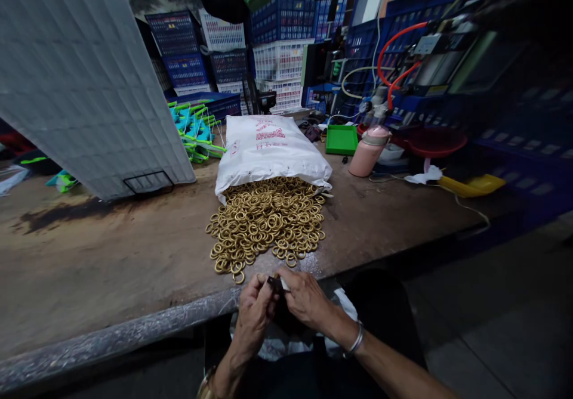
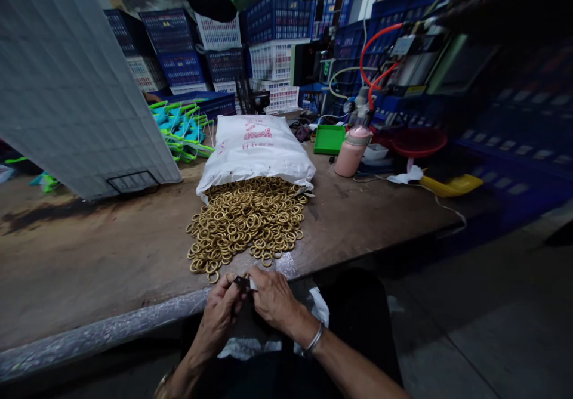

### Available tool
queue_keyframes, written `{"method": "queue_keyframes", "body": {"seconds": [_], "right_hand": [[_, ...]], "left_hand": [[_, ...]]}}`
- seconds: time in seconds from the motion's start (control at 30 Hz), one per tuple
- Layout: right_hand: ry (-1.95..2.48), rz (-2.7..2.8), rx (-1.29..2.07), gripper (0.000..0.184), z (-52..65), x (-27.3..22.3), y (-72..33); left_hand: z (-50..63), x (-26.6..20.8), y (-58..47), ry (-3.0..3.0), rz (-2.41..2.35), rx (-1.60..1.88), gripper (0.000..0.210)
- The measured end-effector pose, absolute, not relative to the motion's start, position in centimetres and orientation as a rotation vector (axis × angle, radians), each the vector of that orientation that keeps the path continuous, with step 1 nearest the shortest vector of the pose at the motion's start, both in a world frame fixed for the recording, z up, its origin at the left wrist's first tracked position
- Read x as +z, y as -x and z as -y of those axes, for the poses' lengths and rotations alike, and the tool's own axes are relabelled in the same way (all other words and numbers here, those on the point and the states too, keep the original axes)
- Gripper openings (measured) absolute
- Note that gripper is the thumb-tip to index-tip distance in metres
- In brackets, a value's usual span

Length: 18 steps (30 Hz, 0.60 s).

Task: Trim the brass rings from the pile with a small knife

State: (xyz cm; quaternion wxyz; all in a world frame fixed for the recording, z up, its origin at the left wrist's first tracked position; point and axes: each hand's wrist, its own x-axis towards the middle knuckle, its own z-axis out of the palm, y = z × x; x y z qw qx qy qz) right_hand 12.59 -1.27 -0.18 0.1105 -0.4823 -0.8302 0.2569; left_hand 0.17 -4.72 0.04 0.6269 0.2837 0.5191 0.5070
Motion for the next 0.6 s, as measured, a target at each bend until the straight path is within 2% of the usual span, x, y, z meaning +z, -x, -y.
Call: {"method": "queue_keyframes", "body": {"seconds": [0.23, 0.6], "right_hand": [[1.556, 2.451, 0.573, 0.029, 0.6, -0.8, -13.6], [1.654, 2.348, 0.294, 0.023, -3.0, -0.8, -12.9]], "left_hand": [[5.9, 0.3, 0.2, -0.728, -1.137, 1.122, 0.036], [5.8, 1.0, 0.4, -0.453, -0.967, 1.084, 0.034]]}}
